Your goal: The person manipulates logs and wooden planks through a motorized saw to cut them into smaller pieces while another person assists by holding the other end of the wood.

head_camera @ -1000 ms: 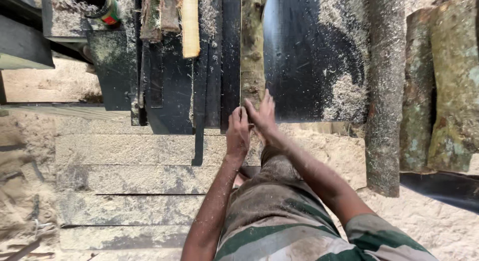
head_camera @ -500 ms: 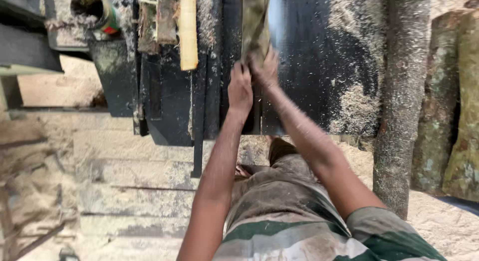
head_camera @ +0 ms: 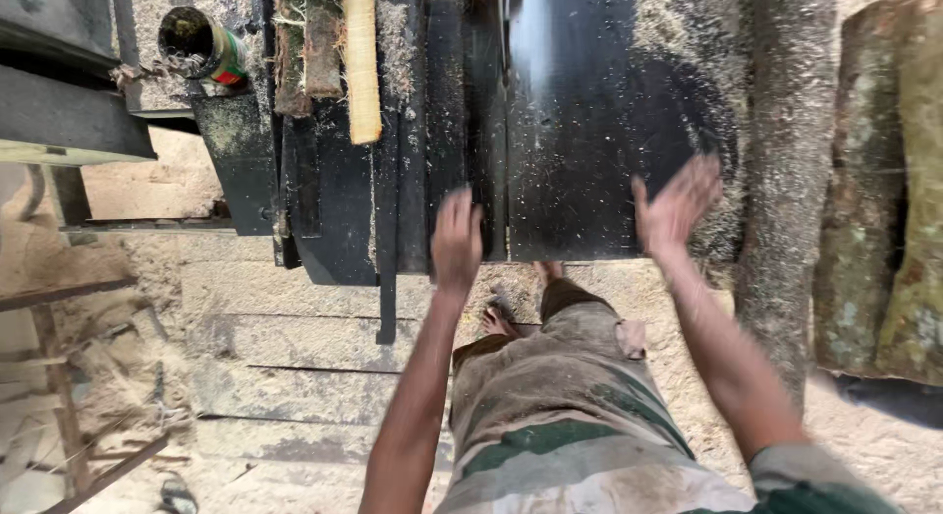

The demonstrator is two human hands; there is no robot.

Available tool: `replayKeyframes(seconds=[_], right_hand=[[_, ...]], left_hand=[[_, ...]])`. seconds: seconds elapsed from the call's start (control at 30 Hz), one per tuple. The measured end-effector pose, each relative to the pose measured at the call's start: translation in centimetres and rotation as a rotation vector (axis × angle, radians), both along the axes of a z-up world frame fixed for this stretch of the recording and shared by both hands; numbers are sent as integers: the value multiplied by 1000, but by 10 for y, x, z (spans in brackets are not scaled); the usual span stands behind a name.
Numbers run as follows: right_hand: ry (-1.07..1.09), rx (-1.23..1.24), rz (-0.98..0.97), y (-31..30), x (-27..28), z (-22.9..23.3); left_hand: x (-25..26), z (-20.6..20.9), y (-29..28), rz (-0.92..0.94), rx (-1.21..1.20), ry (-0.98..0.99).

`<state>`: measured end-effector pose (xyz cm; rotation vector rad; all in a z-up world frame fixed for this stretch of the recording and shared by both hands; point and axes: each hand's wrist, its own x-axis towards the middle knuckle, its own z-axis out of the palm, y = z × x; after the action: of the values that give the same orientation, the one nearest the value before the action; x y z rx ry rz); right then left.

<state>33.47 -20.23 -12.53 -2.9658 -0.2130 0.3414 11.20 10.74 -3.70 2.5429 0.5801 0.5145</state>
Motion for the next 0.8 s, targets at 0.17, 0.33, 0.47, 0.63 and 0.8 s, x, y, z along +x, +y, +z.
replayKeyframes(seconds=[0.17,0.33,0.47,0.63,0.8], right_hand=[[155,-115,-188,-89,-160,16],[-11,157,-106,-173,-251,61],[-371,355,-369,-256,-262,123],[631,399,-648,-311,-186,159],[861,813,-623,-329,-146,116]], left_hand=[[-173,31,-94,-33,-329,147],[-246,2,-113,52,-548,428],[-267,-9,-124,-171,-352,319],[-215,9,-126,-157,-492,340],[-177,5,-178,-157,-529,385]])
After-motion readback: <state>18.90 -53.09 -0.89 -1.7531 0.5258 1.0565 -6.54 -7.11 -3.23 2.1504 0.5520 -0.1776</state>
